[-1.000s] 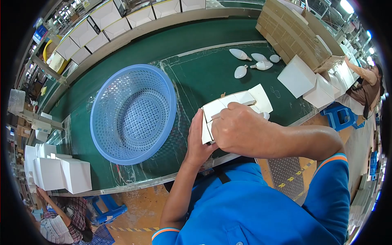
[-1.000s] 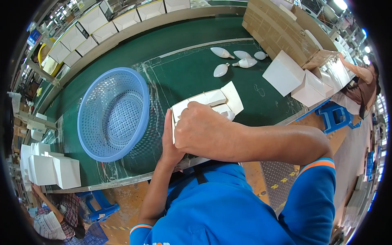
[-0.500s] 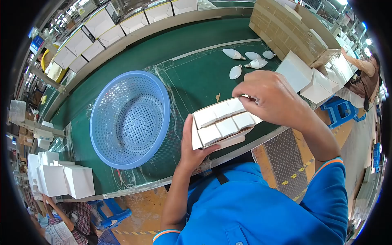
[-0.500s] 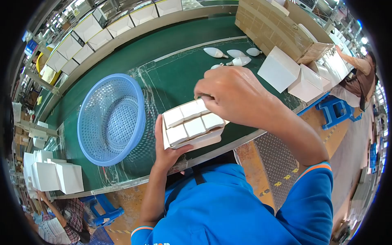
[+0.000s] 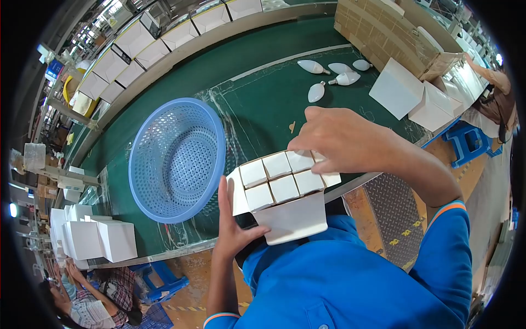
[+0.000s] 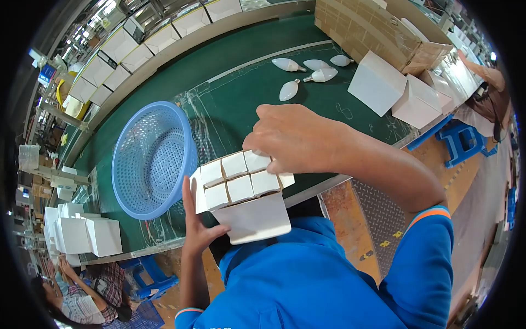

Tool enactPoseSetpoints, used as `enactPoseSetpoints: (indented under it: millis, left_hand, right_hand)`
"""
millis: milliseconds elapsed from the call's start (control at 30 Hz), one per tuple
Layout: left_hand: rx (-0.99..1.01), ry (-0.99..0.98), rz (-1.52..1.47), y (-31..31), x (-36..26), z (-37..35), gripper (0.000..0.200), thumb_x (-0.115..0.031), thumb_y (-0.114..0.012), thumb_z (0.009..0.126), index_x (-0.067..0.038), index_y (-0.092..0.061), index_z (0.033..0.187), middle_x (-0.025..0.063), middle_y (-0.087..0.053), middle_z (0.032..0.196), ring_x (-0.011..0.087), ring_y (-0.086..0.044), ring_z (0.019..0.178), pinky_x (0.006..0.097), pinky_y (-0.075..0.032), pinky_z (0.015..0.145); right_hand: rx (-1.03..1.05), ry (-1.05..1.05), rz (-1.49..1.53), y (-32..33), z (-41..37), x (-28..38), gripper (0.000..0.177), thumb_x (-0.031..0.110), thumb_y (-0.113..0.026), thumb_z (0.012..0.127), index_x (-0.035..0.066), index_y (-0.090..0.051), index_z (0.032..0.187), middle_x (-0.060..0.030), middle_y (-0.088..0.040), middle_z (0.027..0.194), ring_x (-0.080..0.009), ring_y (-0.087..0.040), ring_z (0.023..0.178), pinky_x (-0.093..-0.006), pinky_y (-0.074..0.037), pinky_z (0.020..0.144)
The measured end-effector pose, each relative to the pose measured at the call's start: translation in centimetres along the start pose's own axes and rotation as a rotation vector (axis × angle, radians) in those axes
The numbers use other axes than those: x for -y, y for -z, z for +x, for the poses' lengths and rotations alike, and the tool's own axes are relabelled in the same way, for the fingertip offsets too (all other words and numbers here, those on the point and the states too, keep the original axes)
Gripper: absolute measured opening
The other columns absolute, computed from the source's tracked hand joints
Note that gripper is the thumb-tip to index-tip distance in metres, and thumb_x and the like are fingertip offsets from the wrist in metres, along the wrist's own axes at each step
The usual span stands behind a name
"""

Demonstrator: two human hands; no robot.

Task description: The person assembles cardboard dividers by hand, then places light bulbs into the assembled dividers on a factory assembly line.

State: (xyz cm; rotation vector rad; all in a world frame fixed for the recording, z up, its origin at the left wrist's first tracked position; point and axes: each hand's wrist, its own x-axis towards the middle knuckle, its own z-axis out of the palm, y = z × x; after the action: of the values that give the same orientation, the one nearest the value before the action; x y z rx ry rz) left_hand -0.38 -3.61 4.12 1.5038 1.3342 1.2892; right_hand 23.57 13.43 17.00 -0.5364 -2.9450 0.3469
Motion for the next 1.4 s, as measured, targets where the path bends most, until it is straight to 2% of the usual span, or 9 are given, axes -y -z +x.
enactPoseSetpoints:
  millis: [133, 233, 367, 433, 633, 800, 967, 1167, 1400]
  left_hand:
    - [0.008, -0.023, 0.396, 1.2, -4.3, -1.1, 0.101, -0.051, -0.071, 0.077, 0.001, -0.02, 0.147, 0.0254, -0.026, 0.146, 0.0375, -0.026, 0.138, 0.0465, -0.025, 0.111]
    - [-0.138, -0.04, 0.646, 0.0, -7.9, -0.9, 0.068, -0.032, -0.071, 0.081, 0.003, -0.046, 0.133, 0.0229, -0.041, 0.129, 0.0347, -0.043, 0.117, 0.0445, -0.034, 0.098]
    - [-0.216, -0.174, 0.94, -0.7, -10.5, 1.3, 0.048, -0.02, -0.071, 0.079, -0.002, -0.058, 0.121, 0.0164, -0.053, 0.116, 0.0293, -0.048, 0.109, 0.0402, -0.035, 0.089]
    - [0.05, -0.326, 0.816, -1.4, -11.2, 3.3, 0.029, -0.004, -0.07, 0.073, -0.005, -0.068, 0.102, 0.0095, -0.062, 0.1, 0.0268, -0.054, 0.096, 0.0369, -0.036, 0.081]
    - [0.175, -0.429, 0.859, -3.2, -10.7, 5.7, 0.025, -0.001, -0.068, 0.073, -0.008, -0.069, 0.097, 0.0026, -0.066, 0.094, 0.0256, -0.056, 0.096, 0.0367, -0.035, 0.084]
    - [0.091, -0.428, 0.991, -2.8, -10.0, 4.9, 0.024, -0.003, -0.067, 0.074, -0.01, -0.069, 0.097, 0.0015, -0.068, 0.098, 0.0256, -0.056, 0.102, 0.0413, -0.032, 0.09]
    - [0.083, -0.418, 1.045, -2.5, -9.9, 4.3, 0.024, -0.002, -0.066, 0.076, -0.012, -0.069, 0.098, -0.0002, -0.068, 0.102, 0.0271, -0.054, 0.115, 0.0477, -0.024, 0.102]
    - [0.106, -0.381, 0.936, -2.9, -9.5, 4.6, 0.026, -0.004, -0.066, 0.076, -0.01, -0.069, 0.101, 0.0041, -0.063, 0.12, 0.0305, -0.046, 0.127, 0.0489, -0.02, 0.107]
    - [0.107, -0.361, 0.858, -2.7, -10.0, 5.2, 0.027, -0.008, -0.07, 0.074, -0.008, -0.068, 0.101, 0.0046, -0.063, 0.11, 0.0288, -0.05, 0.118, 0.0475, -0.025, 0.102]
  right_hand:
    - [-0.049, 0.013, -0.023, -0.6, 0.0, -0.4, 0.024, 0.014, -0.068, 0.07, 0.007, -0.068, 0.094, -0.005, -0.063, 0.075, -0.0247, -0.052, 0.079, -0.0366, -0.046, 0.067]
    - [-0.122, 0.051, -0.028, -0.9, 0.0, -0.6, 0.018, 0.013, -0.064, 0.075, 0.008, -0.068, 0.092, -0.0054, -0.062, 0.074, -0.0244, -0.052, 0.076, -0.0367, -0.046, 0.063]
    - [-0.176, -0.024, 0.015, -1.4, 0.4, -1.0, 0.018, 0.013, -0.061, 0.08, 0.008, -0.069, 0.096, -0.0083, -0.06, 0.071, -0.0257, -0.055, 0.071, -0.0381, -0.046, 0.061]
    - [-0.237, -0.067, 0.084, -1.4, 0.4, -1.1, 0.02, 0.014, -0.061, 0.081, 0.008, -0.07, 0.097, -0.0093, -0.06, 0.071, -0.0262, -0.057, 0.07, -0.0383, -0.047, 0.062]
    - [-0.238, -0.07, 0.054, -1.7, 0.0, -0.6, 0.022, 0.013, -0.062, 0.08, 0.006, -0.069, 0.1, -0.0099, -0.059, 0.073, -0.0272, -0.057, 0.07, -0.0388, -0.047, 0.063]
    - [-0.498, 0.05, -0.088, -0.2, -1.8, 2.7, 0.01, 0.008, -0.064, 0.069, 0.006, -0.063, 0.078, -0.006, -0.056, 0.07, -0.0231, -0.057, 0.075, -0.0343, -0.049, 0.062]
    - [-0.176, 0.088, -0.059, -1.5, -3.0, 4.7, 0.027, 0.003, -0.065, 0.065, -0.001, -0.063, 0.092, -0.0081, -0.06, 0.077, -0.0239, -0.056, 0.071, -0.0327, -0.048, 0.063]
    - [-0.231, 0.046, -0.212, -2.2, -2.9, 3.9, 0.031, 0.005, -0.062, 0.071, -0.006, -0.063, 0.1, -0.0117, -0.064, 0.099, -0.0233, -0.058, 0.088, -0.0317, -0.05, 0.067]
    - [-0.089, 0.132, -0.332, -1.1, -2.2, 3.7, 0.022, 0.011, -0.059, 0.075, -0.002, -0.063, 0.093, -0.009, -0.063, 0.102, -0.0204, -0.056, 0.087, -0.0295, -0.047, 0.065]
